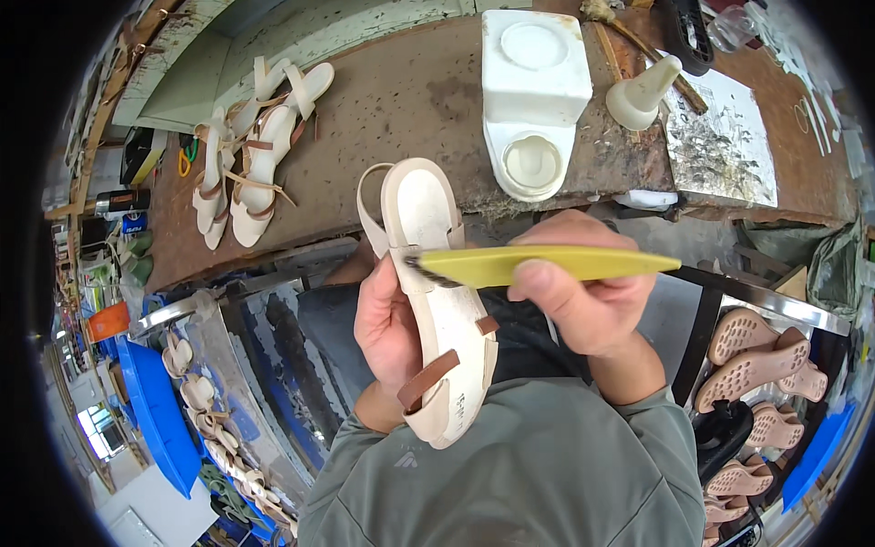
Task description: The person applies glue to the sole and strap areas of a beige high-heeled shoe using a brush. They repeatedly dip the brush into a white container and spread the adhesive on the shoe's bottom and sides before placing it on a workbench.
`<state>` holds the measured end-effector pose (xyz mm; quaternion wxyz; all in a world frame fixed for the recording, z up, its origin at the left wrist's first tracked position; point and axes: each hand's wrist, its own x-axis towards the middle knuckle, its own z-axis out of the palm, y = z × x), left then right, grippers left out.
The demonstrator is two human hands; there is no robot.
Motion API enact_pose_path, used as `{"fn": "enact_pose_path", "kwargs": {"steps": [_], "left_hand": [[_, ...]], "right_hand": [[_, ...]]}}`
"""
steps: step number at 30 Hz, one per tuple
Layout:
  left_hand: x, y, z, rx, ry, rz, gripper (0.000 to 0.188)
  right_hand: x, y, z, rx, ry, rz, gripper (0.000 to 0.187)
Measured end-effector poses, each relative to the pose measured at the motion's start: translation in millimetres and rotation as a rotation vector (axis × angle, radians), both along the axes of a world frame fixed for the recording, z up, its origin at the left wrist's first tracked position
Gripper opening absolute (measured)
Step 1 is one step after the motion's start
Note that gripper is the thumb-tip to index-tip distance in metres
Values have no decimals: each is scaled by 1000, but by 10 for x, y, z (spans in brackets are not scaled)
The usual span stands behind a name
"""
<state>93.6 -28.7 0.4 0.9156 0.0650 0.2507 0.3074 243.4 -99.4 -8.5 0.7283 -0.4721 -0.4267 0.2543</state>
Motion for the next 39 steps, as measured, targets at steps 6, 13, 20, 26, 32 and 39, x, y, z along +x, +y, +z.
{"fn": "enact_pose_path", "kwargs": {"steps": [6, 13, 20, 26, 32, 39], "left_hand": [[-113, -136, 189, 163, 13, -54, 41], [-196, -276, 409, 206, 36, -50, 43], [-303, -452, 443, 249, -33, -38, 47], [-355, -544, 507, 399, 92, 26, 47], [-456, -658, 539, 367, -50, -31, 47], [-508, -627, 628, 338, -26, -9, 47]], "right_hand": [[-107, 9, 163, 62, -146, -90, 12], [-167, -159, 268, 211, -322, 13, 16], [-301, -387, 326, 284, -341, 22, 18], [-462, -618, 340, 317, -240, 68, 15], [-421, -464, 540, 235, -160, -96, 12], [-593, -574, 535, 379, -176, 6, 14]]}}
